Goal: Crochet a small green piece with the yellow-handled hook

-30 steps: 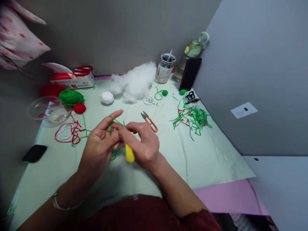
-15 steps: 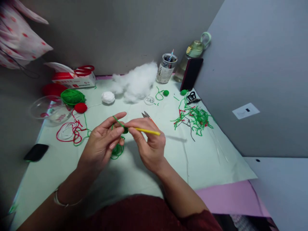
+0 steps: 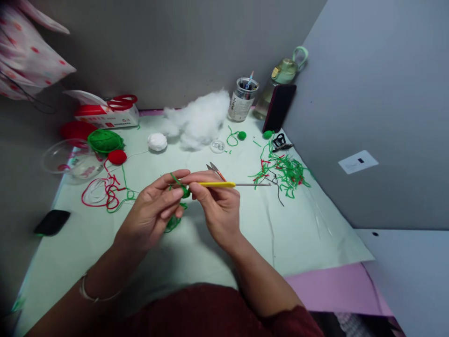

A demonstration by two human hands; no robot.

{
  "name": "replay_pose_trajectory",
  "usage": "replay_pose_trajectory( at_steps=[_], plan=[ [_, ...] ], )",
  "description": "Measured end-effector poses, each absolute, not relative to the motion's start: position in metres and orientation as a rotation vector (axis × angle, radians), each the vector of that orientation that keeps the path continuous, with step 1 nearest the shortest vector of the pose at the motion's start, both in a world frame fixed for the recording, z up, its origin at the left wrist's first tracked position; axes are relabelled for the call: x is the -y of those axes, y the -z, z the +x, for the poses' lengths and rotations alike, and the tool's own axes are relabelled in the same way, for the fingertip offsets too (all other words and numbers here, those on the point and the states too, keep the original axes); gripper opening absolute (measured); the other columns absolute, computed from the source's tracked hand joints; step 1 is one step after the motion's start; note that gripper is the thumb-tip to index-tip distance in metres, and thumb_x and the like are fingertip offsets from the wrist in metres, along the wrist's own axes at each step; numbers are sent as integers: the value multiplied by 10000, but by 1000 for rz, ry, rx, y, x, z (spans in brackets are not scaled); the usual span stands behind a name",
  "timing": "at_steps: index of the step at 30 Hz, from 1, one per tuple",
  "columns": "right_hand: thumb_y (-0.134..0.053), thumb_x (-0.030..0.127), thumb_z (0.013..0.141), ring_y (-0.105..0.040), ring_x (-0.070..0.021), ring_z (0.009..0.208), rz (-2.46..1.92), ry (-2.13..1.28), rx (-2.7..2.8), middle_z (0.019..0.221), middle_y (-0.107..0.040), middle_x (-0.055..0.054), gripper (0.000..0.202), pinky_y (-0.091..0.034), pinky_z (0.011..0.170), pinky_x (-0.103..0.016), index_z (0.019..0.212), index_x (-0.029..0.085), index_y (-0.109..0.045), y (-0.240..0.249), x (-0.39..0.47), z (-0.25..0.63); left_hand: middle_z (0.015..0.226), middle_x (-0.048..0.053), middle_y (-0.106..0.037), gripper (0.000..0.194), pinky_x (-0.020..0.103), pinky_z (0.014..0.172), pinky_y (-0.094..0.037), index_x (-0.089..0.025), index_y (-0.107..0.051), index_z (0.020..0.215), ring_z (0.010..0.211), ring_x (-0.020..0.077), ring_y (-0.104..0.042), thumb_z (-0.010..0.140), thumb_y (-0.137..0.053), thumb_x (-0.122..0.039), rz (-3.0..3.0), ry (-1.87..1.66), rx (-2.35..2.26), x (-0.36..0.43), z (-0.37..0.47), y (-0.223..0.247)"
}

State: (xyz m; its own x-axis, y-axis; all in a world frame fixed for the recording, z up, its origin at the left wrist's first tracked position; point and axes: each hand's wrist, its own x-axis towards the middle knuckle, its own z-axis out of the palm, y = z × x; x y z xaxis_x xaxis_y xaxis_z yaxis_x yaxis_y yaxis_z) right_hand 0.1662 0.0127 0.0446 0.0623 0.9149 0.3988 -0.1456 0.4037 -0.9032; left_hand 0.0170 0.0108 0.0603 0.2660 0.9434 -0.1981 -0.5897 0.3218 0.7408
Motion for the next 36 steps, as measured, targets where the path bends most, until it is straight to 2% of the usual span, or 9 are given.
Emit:
replay_pose_trajectory(
  at_steps=[8, 12, 17, 20, 24, 28, 30, 33, 36],
  plan=[
    [-714, 371, 987, -686, -136, 712, -809, -1107, 1079, 869, -788, -15, 156, -587, 655, -286, 969, 244, -803, -43, -17, 169, 827, -27, -641, 266, 169, 576, -584, -236, -855, 1075, 504, 9, -378, 811, -868, -204, 657, -1130, -759, -11, 17, -60],
    [-692, 365, 997, -699, -131, 673, -784, -1091, 1058, 868, -806, -24, 176, -599, 621, -278, 937, 218, -768, -46, -19, 169, 810, -31, -578, 238, 172, 574, -589, -229, -864, 1028, 532, 23, -405, 793, -869, -191, 672, -1153, -808, -10, 16, -64],
    [-634, 368, 1033, -707, -146, 683, -825, -994, 1149, 865, -799, -32, 210, -607, 627, -303, 942, 211, -741, -49, -14, 169, 853, -10, -607, 249, 175, 586, -601, -230, -863, 1034, 601, 53, -506, 788, -866, -197, 705, -1168, -833, -10, 14, -65],
    [-589, 267, 1058, -710, -141, 708, -857, -771, 1302, 905, -799, -28, 180, -597, 649, -306, 999, 223, -754, -48, -10, 169, 839, -12, -611, 294, 178, 623, -611, -230, -854, 1067, 679, 84, -588, 777, -870, -182, 785, -1215, -895, -9, 15, -65],
    [-590, 157, 1033, -743, -189, 820, -806, -285, 1579, 933, -795, -39, 200, -606, 706, -358, 1136, 247, -736, -42, -6, 167, 841, -36, -643, 428, 175, 684, -609, -234, -823, 1131, 665, 70, -606, 734, -870, -84, 862, -1295, -994, -4, 19, -64],
    [-667, 111, 979, -734, -189, 847, -884, 82, 1771, 979, -779, -54, 240, -610, 703, -345, 1139, 265, -759, -40, -4, 166, 751, -60, -641, 518, 134, 502, -485, -212, -776, 1220, 487, 23, -472, 728, -886, -95, 717, -1219, -863, -4, 22, -64],
    [-669, 135, 986, -727, -185, 844, -907, 23, 1714, 970, -773, -49, 216, -609, 697, -341, 1113, 274, -775, -41, -5, 166, 626, -95, -542, 448, 139, 456, -445, -171, -779, 1199, 409, 2, -314, 764, -885, -163, 588, -1103, -760, -8, 20, -65],
    [-609, 231, 1036, -677, -162, 708, -866, -404, 1435, 864, -739, -26, 183, -569, 599, -329, 1034, 269, -788, -44, -11, 168, 550, -129, -406, 375, 125, 450, -429, -147, -793, 1165, 406, -1, -204, 797, -864, -165, 486, -1061, -718, -13, 15, -68],
    [-635, 304, 1031, -621, -135, 633, -792, -724, 1261, 848, -726, -18, 182, -530, 541, -302, 960, 254, -795, -45, -17, 167, 677, -85, -547, 384, 130, 430, -425, -187, -793, 1190, 413, -10, -238, 811, -850, -154, 556, -1086, -726, -13, 13, -68]
  ],
)
